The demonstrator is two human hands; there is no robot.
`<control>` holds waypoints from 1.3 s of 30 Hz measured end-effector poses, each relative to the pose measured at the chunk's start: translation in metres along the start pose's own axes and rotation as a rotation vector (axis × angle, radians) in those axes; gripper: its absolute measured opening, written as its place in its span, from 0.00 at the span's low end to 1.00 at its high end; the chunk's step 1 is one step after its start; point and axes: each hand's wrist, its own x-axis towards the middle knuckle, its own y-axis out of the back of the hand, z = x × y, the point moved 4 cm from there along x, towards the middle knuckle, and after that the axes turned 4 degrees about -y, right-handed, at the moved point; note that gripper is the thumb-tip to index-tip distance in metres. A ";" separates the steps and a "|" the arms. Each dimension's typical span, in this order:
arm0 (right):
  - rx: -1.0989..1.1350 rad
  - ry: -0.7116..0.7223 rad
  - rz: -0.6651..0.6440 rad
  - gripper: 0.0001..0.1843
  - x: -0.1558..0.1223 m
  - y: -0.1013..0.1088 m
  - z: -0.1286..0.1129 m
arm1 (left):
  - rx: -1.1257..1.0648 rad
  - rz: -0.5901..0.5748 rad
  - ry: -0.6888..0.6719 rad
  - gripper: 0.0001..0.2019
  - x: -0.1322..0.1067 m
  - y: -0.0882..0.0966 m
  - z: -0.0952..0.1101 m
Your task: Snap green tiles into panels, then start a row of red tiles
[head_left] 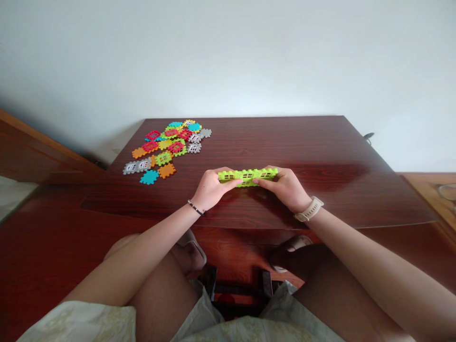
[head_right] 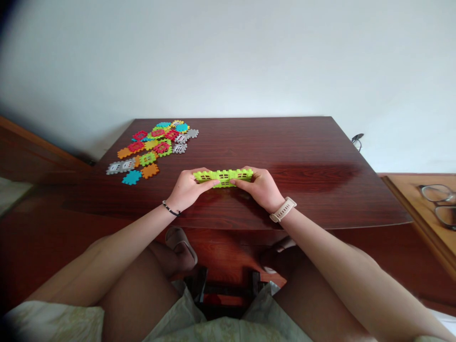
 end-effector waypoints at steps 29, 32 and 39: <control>-0.092 0.024 -0.053 0.22 0.000 -0.003 -0.003 | 0.099 -0.090 -0.026 0.15 0.002 0.005 0.000; -0.085 0.021 -0.068 0.21 0.001 0.000 -0.005 | 0.025 -0.075 0.021 0.16 0.002 0.006 -0.003; -0.010 -0.023 -0.008 0.22 0.002 0.009 -0.007 | -0.204 0.076 0.131 0.24 0.002 0.016 -0.005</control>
